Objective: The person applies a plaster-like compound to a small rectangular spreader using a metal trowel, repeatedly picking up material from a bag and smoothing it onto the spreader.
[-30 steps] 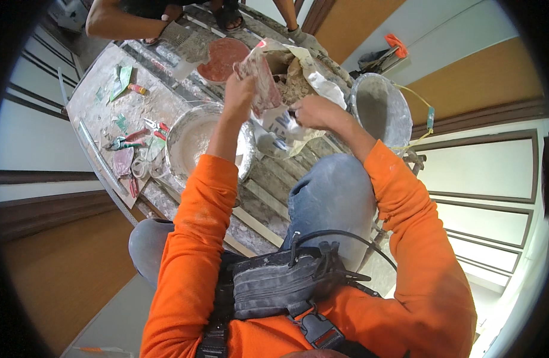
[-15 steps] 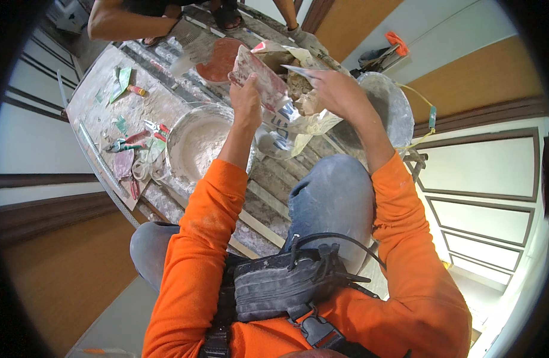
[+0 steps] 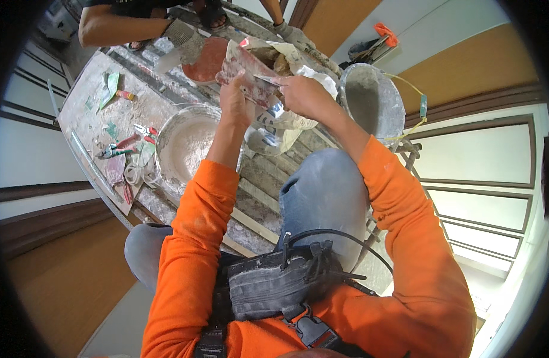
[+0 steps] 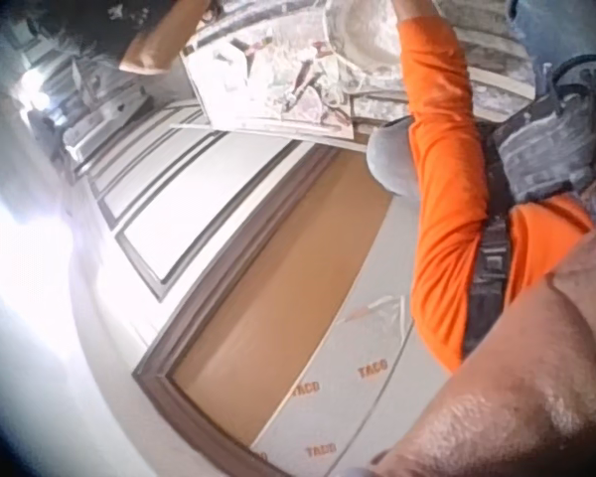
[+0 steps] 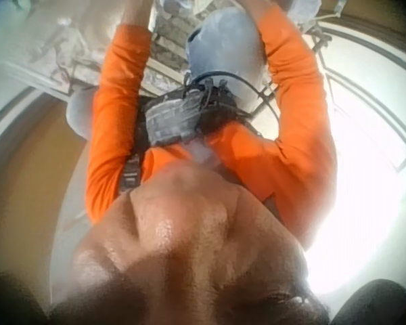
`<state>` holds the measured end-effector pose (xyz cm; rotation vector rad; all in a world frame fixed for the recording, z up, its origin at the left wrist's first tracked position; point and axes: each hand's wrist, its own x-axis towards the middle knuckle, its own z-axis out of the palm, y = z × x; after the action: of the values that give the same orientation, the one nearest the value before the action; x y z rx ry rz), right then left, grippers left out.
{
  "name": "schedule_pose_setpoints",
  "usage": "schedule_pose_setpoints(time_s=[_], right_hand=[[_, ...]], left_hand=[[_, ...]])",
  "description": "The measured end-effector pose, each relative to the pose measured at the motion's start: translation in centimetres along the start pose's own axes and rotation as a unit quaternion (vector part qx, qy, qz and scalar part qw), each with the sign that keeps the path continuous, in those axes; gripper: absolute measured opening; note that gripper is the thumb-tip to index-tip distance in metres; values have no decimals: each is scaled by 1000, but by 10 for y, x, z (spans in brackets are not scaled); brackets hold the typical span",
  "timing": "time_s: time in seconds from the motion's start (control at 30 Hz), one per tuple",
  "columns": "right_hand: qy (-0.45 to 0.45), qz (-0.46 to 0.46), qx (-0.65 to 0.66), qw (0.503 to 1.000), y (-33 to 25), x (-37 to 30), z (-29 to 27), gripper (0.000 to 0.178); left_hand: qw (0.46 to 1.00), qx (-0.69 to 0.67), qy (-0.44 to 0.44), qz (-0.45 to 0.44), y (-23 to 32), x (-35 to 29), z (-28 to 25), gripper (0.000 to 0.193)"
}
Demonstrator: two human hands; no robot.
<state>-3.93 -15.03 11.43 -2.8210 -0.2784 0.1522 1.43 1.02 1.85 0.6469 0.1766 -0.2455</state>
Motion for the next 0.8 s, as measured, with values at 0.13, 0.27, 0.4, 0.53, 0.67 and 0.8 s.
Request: schedule_pose_setpoints(time_s=[0.13,0.27,0.4,0.53,0.67,0.8], right_hand=[[-19,-57,-34,998,15,12,17,29],[26,26,25,999,5,20,12,27],[54,21,65,996,26,28,19,34],[26,-18,90,995,-6,1,8,38],[22,-21,69,997,-16,13,-2,40],[36,-83,22,996,-10,16,-2,38]], left_hand=[[1000,-8,-3,7,-6,1,0,23],[1000,11,7,-20,-12,-11,-4,25],[997,75,22,-20,-17,-19,14,30],[990,133,2,54,1,-14,10,33],[990,141,-14,27,-14,-19,13,40],[979,200,-20,18,-11,-20,9,29]])
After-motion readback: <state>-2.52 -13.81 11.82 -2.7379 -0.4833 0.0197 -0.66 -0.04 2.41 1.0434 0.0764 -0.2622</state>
